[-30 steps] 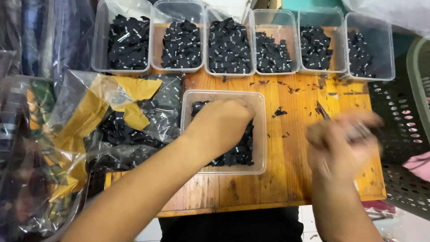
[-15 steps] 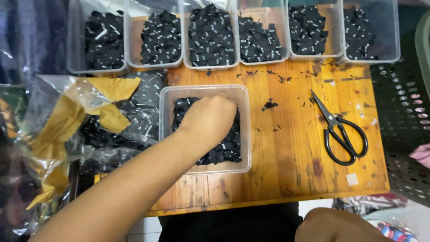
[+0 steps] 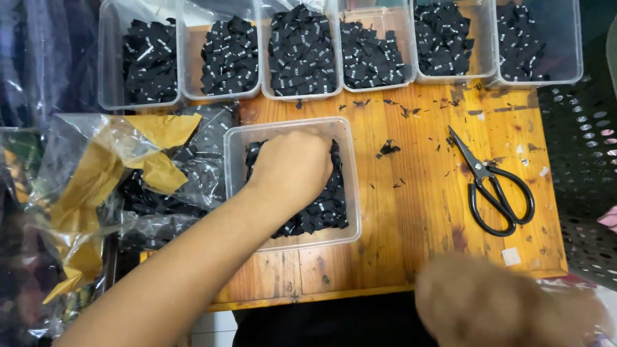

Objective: Trimming excess material from small black plastic components using hand snips at a workbench.

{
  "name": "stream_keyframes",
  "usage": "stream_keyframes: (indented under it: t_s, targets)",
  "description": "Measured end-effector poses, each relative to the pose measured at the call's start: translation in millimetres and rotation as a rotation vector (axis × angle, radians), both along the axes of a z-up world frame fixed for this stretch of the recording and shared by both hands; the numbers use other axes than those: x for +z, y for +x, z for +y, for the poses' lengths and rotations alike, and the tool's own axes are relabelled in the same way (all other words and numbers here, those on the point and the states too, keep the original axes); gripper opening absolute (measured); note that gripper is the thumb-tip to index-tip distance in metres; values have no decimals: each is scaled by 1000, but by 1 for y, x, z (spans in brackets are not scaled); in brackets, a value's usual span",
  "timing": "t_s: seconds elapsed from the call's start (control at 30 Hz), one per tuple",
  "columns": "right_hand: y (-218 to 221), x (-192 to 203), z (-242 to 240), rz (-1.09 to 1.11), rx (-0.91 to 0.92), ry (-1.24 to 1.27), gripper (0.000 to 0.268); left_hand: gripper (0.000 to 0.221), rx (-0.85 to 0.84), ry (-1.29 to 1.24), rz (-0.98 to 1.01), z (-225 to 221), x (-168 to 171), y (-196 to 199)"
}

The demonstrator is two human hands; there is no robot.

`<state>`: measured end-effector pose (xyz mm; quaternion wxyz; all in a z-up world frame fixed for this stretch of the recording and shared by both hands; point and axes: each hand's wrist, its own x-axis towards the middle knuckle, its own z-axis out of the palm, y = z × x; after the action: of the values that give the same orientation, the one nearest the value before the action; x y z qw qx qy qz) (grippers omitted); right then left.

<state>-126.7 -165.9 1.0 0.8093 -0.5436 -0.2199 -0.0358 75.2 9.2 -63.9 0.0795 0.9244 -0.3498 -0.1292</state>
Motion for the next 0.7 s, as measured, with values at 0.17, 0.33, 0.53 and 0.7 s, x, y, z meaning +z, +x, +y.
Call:
stream_keyframes:
  t_s: [0.17,0.33,0.53,0.7]
  targets:
    - [58,-42,16,102,-522,163,37,17,172,-335,288,21,39,2]
    - [74,-62,12,208,-652,-350,22,6,490,-484,618,37,71,-7]
    - [80,-53,6,416,-448,-796,25,9,512,-667,763,47,82,-27]
    - [79,-49,17,375,-449,-679,13,11,464,-712,725,44,73,-40]
